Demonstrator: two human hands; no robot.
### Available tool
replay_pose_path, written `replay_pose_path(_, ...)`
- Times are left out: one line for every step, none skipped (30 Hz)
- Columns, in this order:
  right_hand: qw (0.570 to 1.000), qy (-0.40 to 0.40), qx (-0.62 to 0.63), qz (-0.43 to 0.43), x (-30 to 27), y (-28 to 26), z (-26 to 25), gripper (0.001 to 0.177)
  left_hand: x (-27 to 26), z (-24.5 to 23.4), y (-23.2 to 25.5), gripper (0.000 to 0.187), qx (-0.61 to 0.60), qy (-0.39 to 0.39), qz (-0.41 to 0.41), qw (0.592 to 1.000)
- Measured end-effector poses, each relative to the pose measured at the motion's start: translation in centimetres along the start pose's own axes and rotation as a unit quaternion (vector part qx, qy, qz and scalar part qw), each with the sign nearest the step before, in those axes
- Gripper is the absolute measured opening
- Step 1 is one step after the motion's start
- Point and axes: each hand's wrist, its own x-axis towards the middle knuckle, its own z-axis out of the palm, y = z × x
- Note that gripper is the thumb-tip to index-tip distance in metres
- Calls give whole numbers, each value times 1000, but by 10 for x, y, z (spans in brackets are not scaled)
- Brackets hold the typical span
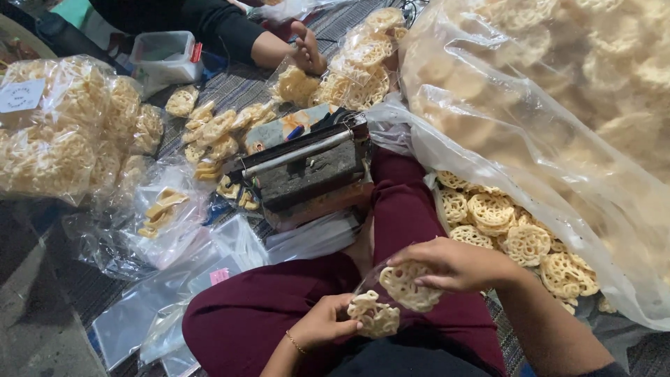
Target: A person is manually picking up snacks and placing them into small plastic bags for packaging.
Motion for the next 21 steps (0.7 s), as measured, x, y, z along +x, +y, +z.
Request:
replay_pose_path(1000, 0, -1, 0, 1, -4, -1, 44, 0, -1, 4, 24, 0, 0, 1, 1000)
replay_pose_path(999, 20, -1, 37, 1, -9, -2, 43, 0, -1, 8, 31, 33, 14, -3, 999)
replay_pose_path(996, 41, -1, 73, 1, -13, -4, 45, 0, -2, 12, 37, 65, 28, -6, 997)
replay_pose_path(996, 41, -3, 73, 1, -9, -2, 45, 2, -4, 15, 37, 66, 29, -4, 997)
replay_pose_path(989, 84, -41, 113, 0, -5, 0, 41, 2, -5, 18, 37, 77, 29, 23, 996)
replay_pose_path(977, 127, -79, 153, -1, -1, 3, 37, 2, -6, 20, 36, 87, 30, 50, 994)
replay_pose_path(977, 127, -79, 153, -2, 2, 6, 37, 3, -6, 20, 36, 87, 30, 49, 995)
replay_pose_path(971, 172, -67, 153, -3, 5, 8, 28, 3, -6, 20, 41, 92, 28, 43, 994)
replay_pose_path(963, 215, -55, 153, -4, 9, 11, 21, 4, -5, 19, 46, 96, 27, 37, 994)
replay_pose_path(963, 216, -55, 153, -5, 4, 10, 21, 5, -4, 17, 46, 96, 27, 37, 994)
replay_pose_path(971, 191, -31, 142, -5, -1, 9, 8, 6, -4, 15, 44, 106, 34, 52, 992)
replay_pose_path(978, 165, -7, 130, -5, -6, 8, 7, 7, -3, 14, 43, 116, 41, 67, 990)
replay_pose_path(978, 166, -8, 130, -6, -9, 4, 7, 6, -2, 17, 43, 117, 41, 68, 990)
replay_pose_path(988, 132, -20, 72, -8, -12, 0, 22, 5, -2, 21, 39, 107, 39, 69, 991)
replay_pose_path(995, 98, -32, 14, -9, -14, -4, 39, 4, -1, 25, 36, 97, 36, 71, 992)
replay_pose_path(995, 98, -33, 14, -11, -16, -4, 39, 3, 0, 22, 36, 98, 37, 72, 992)
replay_pose_path(996, 85, -10, -6, -12, -17, -4, 62, 3, 0, 19, 35, 90, 43, 78, 992)
replay_pose_path(997, 71, 13, -25, -14, -19, -4, 84, 2, 0, 17, 36, 82, 49, 85, 992)
replay_pose_path(997, 72, 13, -26, -15, -19, -3, 84, 1, 1, 17, 36, 82, 49, 85, 992)
replay_pose_path(998, 49, -23, 10, -17, -19, -1, 62, 0, 2, 18, 36, 71, 49, 84, 993)
replay_pose_path(997, 27, -59, 45, -19, -19, 0, 51, 0, 2, 18, 37, 61, 48, 84, 993)
